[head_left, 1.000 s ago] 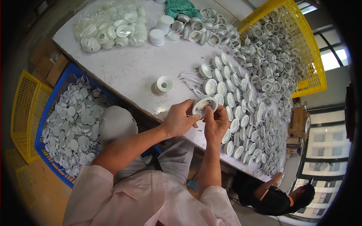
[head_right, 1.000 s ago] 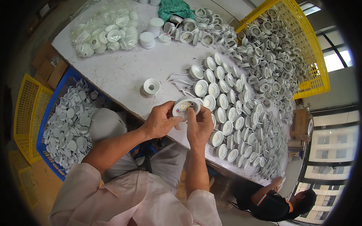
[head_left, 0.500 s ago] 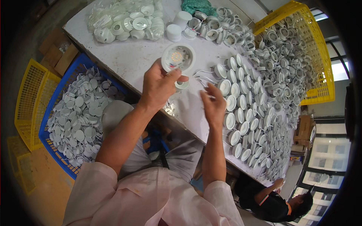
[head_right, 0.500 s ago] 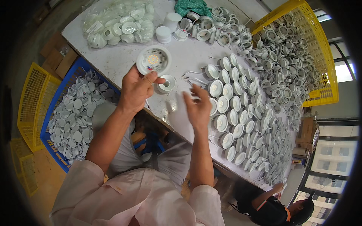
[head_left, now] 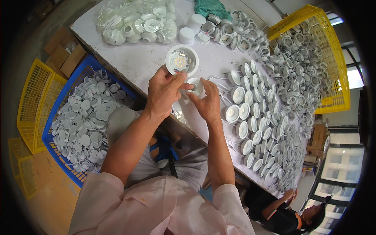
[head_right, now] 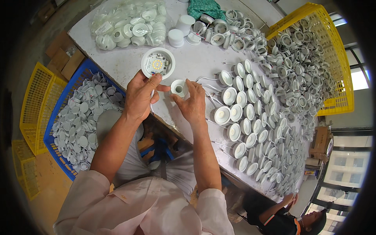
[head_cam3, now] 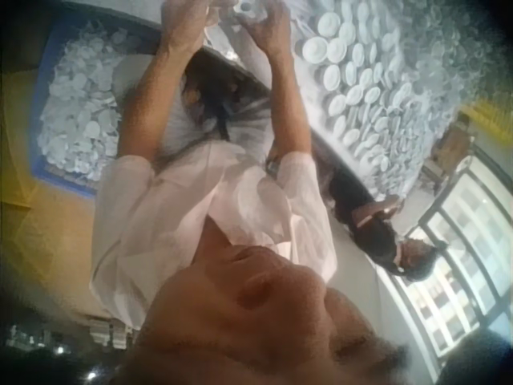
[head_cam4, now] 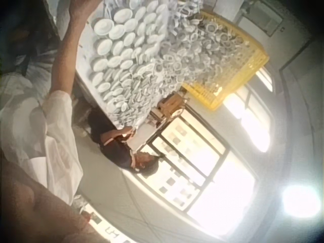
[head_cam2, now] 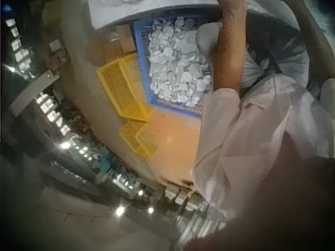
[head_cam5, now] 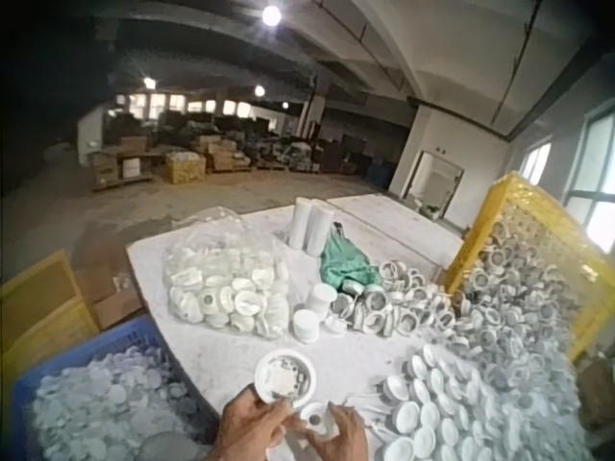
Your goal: The person assembles circular LED light fixtures by picking up round covers and fitting them onto the LED base modules by hand.
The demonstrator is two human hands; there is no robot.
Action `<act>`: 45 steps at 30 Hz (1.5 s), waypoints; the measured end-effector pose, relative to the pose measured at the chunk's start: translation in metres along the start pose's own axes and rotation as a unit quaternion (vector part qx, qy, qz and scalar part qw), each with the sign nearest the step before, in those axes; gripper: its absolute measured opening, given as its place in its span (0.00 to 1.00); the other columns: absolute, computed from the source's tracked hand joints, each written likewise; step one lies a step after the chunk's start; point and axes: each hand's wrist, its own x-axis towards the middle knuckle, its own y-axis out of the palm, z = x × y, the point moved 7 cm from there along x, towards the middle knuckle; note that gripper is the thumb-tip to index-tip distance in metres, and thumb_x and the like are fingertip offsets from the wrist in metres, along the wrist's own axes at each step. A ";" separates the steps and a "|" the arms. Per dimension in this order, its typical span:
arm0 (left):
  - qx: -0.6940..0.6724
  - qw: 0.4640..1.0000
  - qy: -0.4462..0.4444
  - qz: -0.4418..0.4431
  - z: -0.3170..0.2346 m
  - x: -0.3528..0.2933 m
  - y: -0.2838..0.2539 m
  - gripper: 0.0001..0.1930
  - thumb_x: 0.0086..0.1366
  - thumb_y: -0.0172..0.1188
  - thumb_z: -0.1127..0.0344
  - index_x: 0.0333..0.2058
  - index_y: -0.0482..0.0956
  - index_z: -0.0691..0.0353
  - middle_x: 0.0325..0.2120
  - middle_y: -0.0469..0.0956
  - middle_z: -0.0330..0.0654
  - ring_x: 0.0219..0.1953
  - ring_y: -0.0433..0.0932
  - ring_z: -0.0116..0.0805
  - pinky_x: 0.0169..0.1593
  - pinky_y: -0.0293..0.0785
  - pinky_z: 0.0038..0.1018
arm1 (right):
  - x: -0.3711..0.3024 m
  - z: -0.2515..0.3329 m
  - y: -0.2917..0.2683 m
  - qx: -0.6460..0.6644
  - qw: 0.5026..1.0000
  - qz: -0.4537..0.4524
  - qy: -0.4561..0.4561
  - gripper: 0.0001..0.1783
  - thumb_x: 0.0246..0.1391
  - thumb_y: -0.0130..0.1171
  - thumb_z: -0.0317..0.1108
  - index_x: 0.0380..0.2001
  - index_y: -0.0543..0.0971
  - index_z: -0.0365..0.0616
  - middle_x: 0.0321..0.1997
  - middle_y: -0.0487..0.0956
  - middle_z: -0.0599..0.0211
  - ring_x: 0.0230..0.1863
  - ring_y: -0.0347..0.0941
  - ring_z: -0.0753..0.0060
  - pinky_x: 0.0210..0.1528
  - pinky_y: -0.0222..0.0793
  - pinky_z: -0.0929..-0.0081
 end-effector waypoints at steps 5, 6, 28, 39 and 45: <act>0.001 1.000 -0.021 -0.015 0.004 0.000 0.002 0.16 0.63 0.58 0.68 0.47 0.68 0.68 0.39 0.76 0.44 0.37 0.79 0.29 0.24 0.62 0.16 | 0.001 -0.001 -0.013 0.044 0.997 -0.050 -0.029 0.31 0.40 0.71 0.38 0.48 0.74 0.37 0.46 0.74 0.52 0.47 0.70 0.53 0.49 0.67 0.63; 0.001 1.000 -0.018 -0.015 0.006 0.000 0.001 0.16 0.63 0.58 0.68 0.47 0.68 0.68 0.39 0.76 0.44 0.37 0.79 0.29 0.24 0.62 0.16 | 0.001 -0.001 -0.017 0.061 0.996 -0.065 -0.031 0.29 0.41 0.70 0.36 0.48 0.75 0.37 0.44 0.76 0.53 0.44 0.72 0.55 0.47 0.68 0.65; 0.110 0.980 -0.100 0.132 0.056 -0.020 0.046 0.22 0.62 0.58 0.54 0.38 0.74 0.73 0.31 0.77 0.44 0.30 0.77 0.26 0.26 0.69 0.18 | -0.019 0.034 -0.087 0.137 0.990 -0.011 -0.031 0.43 0.31 0.75 0.28 0.57 0.70 0.43 0.56 0.70 0.58 0.55 0.68 0.61 0.56 0.64 0.67; 0.144 0.976 -0.091 0.135 0.065 -0.022 0.051 0.16 0.60 0.56 0.65 0.42 0.74 0.73 0.35 0.78 0.45 0.34 0.78 0.28 0.37 0.77 0.24 | -0.038 -0.013 -0.077 0.400 0.910 -0.033 0.104 0.26 0.48 0.62 0.25 0.53 0.73 0.39 0.42 0.76 0.64 0.40 0.72 0.79 0.41 0.69 0.80; 0.257 0.958 -0.033 0.127 0.063 -0.023 0.055 0.15 0.56 0.53 0.68 0.39 0.75 0.73 0.28 0.79 0.45 0.29 0.77 0.27 0.35 0.74 0.24 | -0.041 -0.020 -0.071 0.340 0.928 -0.075 0.130 0.14 0.53 0.59 0.27 0.44 0.78 0.38 0.21 0.75 0.75 0.22 0.66 0.89 0.25 0.62 0.88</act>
